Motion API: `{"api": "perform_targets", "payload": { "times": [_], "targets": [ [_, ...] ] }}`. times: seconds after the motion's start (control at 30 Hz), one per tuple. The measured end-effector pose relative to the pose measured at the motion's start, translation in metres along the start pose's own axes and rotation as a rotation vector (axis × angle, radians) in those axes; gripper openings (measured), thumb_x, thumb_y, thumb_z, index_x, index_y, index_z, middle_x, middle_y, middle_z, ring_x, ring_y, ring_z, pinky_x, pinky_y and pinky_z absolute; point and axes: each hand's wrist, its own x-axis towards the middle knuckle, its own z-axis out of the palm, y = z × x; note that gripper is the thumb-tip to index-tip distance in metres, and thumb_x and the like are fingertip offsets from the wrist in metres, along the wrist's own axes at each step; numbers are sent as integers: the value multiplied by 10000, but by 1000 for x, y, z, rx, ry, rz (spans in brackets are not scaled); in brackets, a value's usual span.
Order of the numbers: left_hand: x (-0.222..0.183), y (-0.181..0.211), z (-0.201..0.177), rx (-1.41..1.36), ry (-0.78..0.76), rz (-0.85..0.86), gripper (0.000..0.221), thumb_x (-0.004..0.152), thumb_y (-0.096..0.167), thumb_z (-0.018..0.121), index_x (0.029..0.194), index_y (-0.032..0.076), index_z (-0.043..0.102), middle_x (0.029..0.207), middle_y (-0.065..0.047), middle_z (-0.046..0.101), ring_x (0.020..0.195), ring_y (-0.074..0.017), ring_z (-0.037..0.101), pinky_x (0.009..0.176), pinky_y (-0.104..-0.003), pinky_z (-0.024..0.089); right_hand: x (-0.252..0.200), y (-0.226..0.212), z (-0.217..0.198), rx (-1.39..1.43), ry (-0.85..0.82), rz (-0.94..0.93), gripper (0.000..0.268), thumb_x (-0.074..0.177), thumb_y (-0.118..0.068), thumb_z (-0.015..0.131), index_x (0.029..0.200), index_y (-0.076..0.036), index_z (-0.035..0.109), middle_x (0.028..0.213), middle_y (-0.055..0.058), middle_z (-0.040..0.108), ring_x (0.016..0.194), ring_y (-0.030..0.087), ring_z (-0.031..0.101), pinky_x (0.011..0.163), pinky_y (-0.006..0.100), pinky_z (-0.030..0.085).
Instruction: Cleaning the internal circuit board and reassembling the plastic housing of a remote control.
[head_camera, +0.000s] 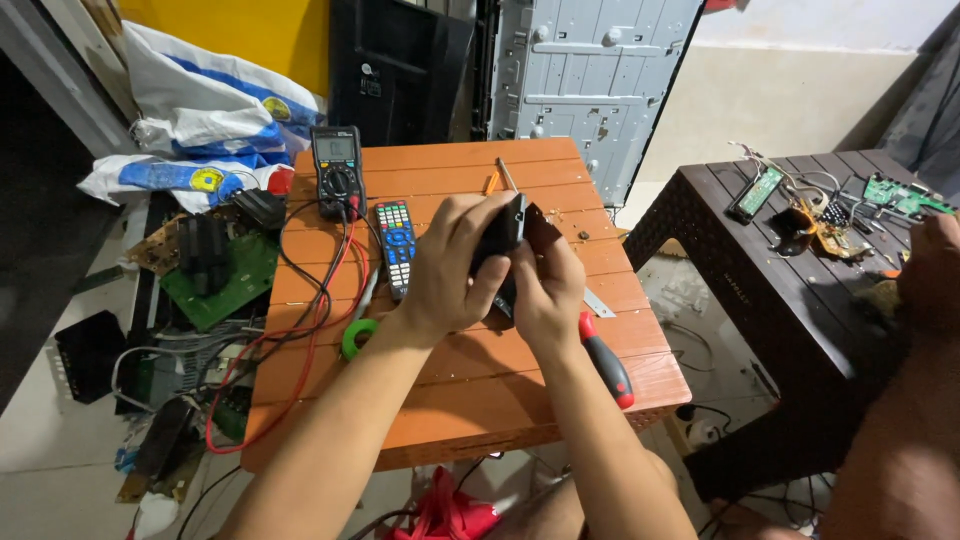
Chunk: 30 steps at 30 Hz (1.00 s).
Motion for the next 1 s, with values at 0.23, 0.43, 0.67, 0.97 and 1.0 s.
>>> {"api": "perform_targets", "payload": {
  "times": [0.23, 0.43, 0.67, 0.97, 1.0],
  "targets": [
    [1, -1, -1, 38, 54, 76, 623, 993, 513, 461, 1405, 64, 592, 1148, -101, 590, 1012, -263, 647, 846, -364, 577, 9, -12, 7, -177, -8, -315, 382, 1024, 32, 447, 1376, 62, 590, 1121, 207, 664, 963, 292, 651, 805, 378, 537],
    [5, 6, 8, -326, 136, -302, 513, 1092, 450, 361, 1307, 69, 631, 964, -105, 586, 830, -232, 627, 653, -329, 528, 11, -33, 16, -328, -105, -273, 475, 1119, -252, 339, 1482, 3, 506, 1086, 175, 594, 893, 239, 571, 737, 373, 512],
    [-2, -3, 19, -772, 257, -825, 459, 1069, 445, 464, 1133, 51, 691, 880, -102, 682, 768, -161, 657, 602, -281, 564, 7, -19, 14, -465, -170, -183, 502, 1108, -230, 416, 1582, -69, 393, 1159, 178, 547, 956, 335, 611, 792, 413, 500],
    [2, 5, 15, -545, 114, -797, 467, 1085, 479, 423, 1170, 107, 691, 941, -67, 667, 887, -169, 637, 791, -320, 580, 4, -9, 8, -481, -147, -74, 507, 1086, -153, 505, 1580, -116, 402, 1160, 165, 548, 976, 321, 602, 831, 405, 476],
    [4, 7, 15, -554, 115, -781, 483, 1087, 496, 416, 1179, 109, 689, 951, -50, 661, 901, -158, 623, 828, -317, 567, 3, -8, 6, -450, -160, -56, 520, 1085, -145, 469, 1596, -115, 374, 1182, 156, 517, 1005, 289, 571, 871, 388, 456]
  ]
}}
